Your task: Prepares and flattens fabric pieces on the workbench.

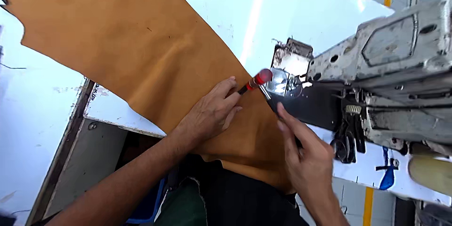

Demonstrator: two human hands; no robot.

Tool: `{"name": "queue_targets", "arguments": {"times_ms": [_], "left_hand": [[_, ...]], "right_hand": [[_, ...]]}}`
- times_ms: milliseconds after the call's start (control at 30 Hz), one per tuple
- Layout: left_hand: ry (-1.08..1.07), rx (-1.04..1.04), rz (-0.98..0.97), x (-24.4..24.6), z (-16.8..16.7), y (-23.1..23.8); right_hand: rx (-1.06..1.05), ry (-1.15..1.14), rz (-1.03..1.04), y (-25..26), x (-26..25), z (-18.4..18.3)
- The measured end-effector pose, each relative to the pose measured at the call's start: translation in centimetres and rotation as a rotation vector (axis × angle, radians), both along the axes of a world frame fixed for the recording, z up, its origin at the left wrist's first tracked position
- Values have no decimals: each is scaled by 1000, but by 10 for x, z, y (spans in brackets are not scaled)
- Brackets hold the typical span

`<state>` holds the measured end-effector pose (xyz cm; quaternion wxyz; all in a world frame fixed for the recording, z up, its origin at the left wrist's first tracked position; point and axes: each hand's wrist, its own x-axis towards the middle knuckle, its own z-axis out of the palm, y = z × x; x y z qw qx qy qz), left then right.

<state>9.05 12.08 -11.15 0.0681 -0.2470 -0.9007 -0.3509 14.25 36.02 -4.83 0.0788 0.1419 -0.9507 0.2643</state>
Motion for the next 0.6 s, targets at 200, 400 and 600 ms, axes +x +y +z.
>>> {"name": "queue_targets", "arguments": {"times_ms": [200, 400, 600], "left_hand": [[66, -88, 53, 20, 0, -12], [41, -316, 170, 47, 3, -16], [51, -291, 111, 25, 1, -24]], "right_hand": [[69, -10, 13, -2, 1, -22], [-101, 64, 46, 0, 12, -7], [-16, 28, 23, -4, -4, -4]]}}
